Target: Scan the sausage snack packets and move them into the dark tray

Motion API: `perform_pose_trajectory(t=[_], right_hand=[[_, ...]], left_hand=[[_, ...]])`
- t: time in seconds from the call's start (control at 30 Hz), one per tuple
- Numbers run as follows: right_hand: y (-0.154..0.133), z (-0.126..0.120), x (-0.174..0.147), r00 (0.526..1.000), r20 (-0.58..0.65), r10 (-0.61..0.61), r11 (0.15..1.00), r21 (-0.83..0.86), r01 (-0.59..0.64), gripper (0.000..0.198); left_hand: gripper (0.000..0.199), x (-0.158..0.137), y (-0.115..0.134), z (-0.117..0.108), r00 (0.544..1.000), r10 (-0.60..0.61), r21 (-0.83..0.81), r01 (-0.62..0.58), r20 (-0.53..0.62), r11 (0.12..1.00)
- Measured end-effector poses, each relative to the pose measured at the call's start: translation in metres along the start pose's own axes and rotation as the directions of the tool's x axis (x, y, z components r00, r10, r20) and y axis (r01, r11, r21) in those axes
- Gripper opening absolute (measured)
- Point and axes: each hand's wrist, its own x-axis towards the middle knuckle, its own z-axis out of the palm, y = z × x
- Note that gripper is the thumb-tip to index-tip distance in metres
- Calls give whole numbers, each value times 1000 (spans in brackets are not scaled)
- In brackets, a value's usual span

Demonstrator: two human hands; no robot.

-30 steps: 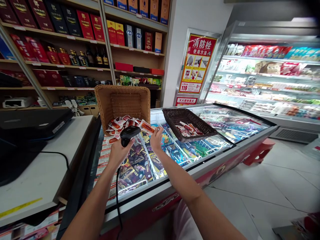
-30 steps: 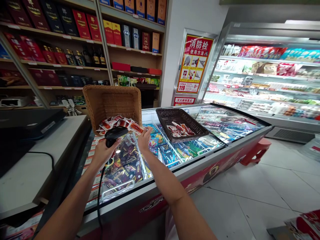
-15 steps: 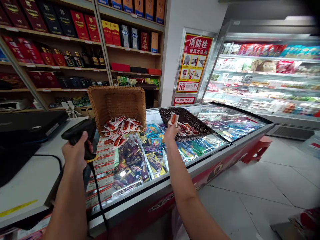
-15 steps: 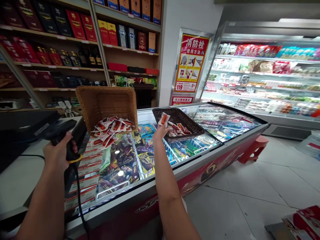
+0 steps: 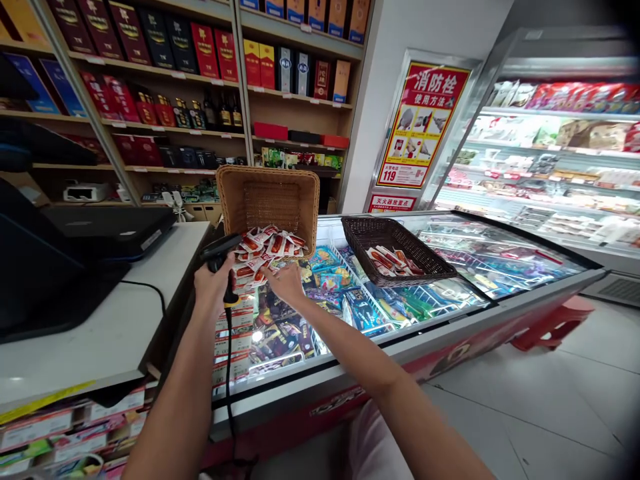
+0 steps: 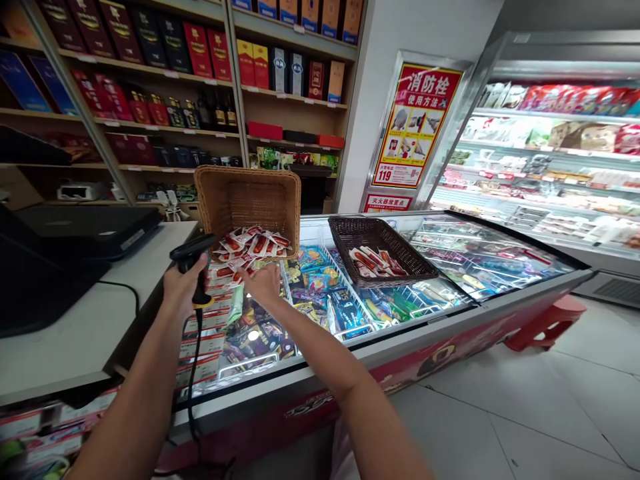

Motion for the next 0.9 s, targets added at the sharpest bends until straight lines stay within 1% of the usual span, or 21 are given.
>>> perform_pose_trajectory(t=[0.07, 0.1, 0.13, 0.2, 0.27, 0.33, 0.43, 0.53, 0.63, 0.73, 0.83, 0.9], right_hand=[[-9, 21, -6, 1000, -16, 2, 1000, -24, -2, 57], [-13, 26, -7, 1000, -30, 3, 999, -35, -4, 55], [-16, 29, -6, 999, -40, 3, 999, -46, -5, 51], [-20, 22, -2, 999, -33, 15, 998, -58, -17, 40], [-16, 3, 3, 999, 4, 47, 999, -17, -47, 30], [-7, -24, 9, 997, 25, 70, 995, 73, -72, 27], [12, -62, 13, 998, -29, 60, 975, 217, -52, 30], [26, -87, 15, 993, -92, 73, 969, 240, -49, 38], [30, -99, 18, 982, -175, 64, 992, 123, -43, 39], [26, -107, 21, 974, -224, -23, 999, -48, 12, 33], [23, -113, 22, 969, -238, -64, 982, -187, 19, 30], [22, -114, 22, 968, -240, -77, 969, -245, 17, 30]], left_hand=[[45, -2, -3, 3, 999, 7, -6, -7, 43, 1000], [46, -3, -5, 4, 997, 6, -1, -5, 71, 1000], [46, -5, -6, 6, 995, 1, 10, -2, 102, 1000], [45, -8, -7, 8, 988, -6, 38, 0, 155, 999], [44, -11, -7, 11, 983, -6, 58, -5, 183, 998], [42, -14, -5, 13, 980, 4, 53, -15, 199, 998], [41, -17, -5, 16, 975, 15, 37, -24, 223, 999], [43, -21, -10, 21, 962, 19, 71, -40, 272, 997], [43, -27, -19, 27, 925, 50, 176, -125, 377, 976], [42, -32, -25, 31, 884, 72, 285, -225, 462, 932], [43, -35, -25, 33, 877, 88, 338, -272, 472, 901], [44, -36, -23, 33, 877, 94, 350, -284, 471, 893]])
